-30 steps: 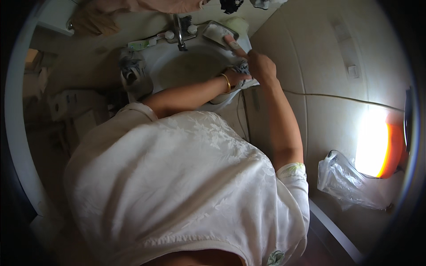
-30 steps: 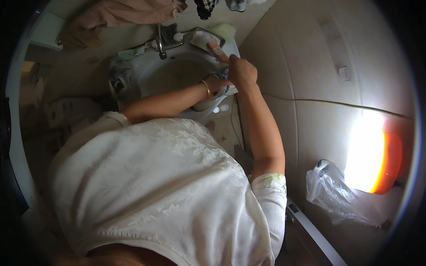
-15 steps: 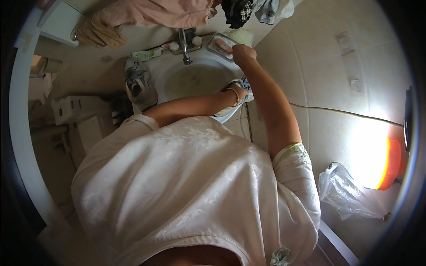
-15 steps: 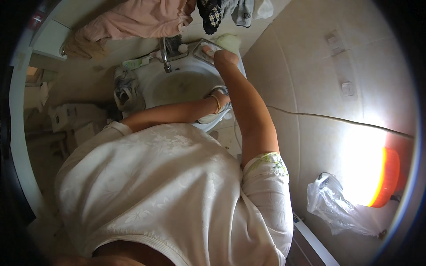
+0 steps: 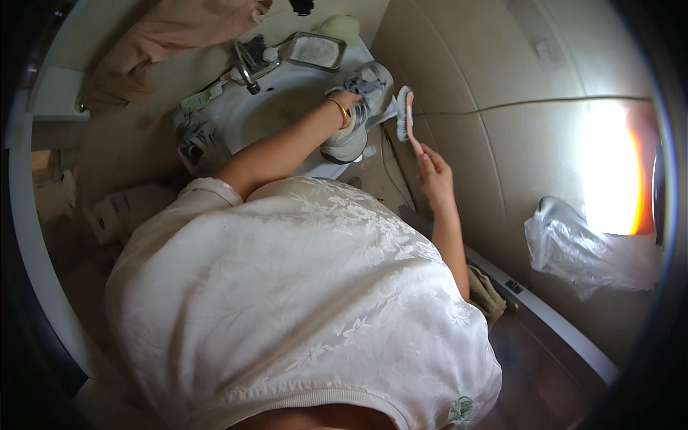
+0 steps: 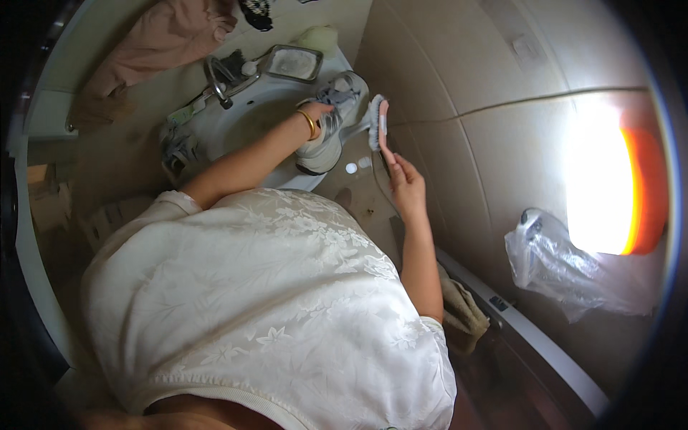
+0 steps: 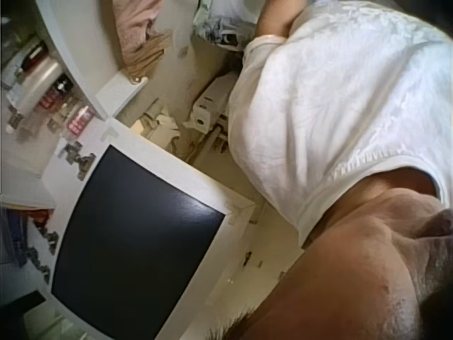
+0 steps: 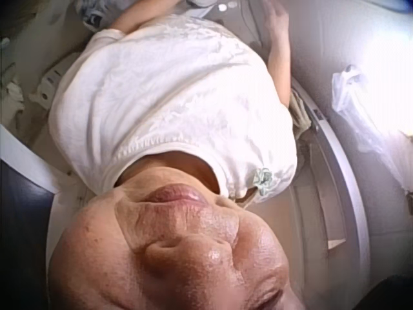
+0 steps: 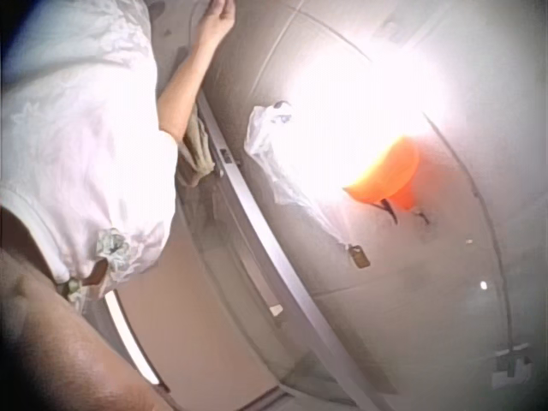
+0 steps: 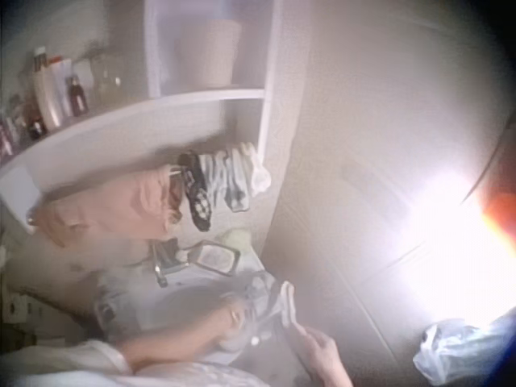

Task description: The person cleans a shoe in a sink, scrubbing the sole and upper surfaces using a brush while turning the shoe by hand.

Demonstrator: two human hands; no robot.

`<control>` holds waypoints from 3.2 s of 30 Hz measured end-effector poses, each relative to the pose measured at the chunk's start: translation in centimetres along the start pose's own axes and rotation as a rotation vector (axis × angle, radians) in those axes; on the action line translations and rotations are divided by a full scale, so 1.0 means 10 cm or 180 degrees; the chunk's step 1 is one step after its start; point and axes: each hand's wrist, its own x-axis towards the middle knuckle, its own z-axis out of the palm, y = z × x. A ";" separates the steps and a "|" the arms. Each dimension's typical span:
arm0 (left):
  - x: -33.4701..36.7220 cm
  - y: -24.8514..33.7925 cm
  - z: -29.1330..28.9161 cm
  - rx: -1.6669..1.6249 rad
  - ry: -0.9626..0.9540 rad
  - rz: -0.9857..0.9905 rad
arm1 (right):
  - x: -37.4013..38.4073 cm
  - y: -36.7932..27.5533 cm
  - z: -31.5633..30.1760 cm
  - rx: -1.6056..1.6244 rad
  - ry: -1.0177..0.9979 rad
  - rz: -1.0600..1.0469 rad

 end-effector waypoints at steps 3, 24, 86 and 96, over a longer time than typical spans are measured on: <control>-0.40 0.06 0.27 -0.0793 -0.0507 -0.0190 | -0.05 0.62 0.10 -0.0354 0.0463 -0.0375; 0.43 -0.13 0.07 0.0305 -0.0724 0.0272 | -0.12 0.85 0.77 -0.1490 0.0796 -0.0483; 0.96 -0.14 0.23 0.2511 -0.0343 0.0440 | 0.57 0.31 0.54 -0.1908 0.0810 -0.1410; 0.51 -0.12 0.10 0.1879 -0.0137 0.0677 | 0.03 0.66 0.87 -0.1148 0.0680 -0.0533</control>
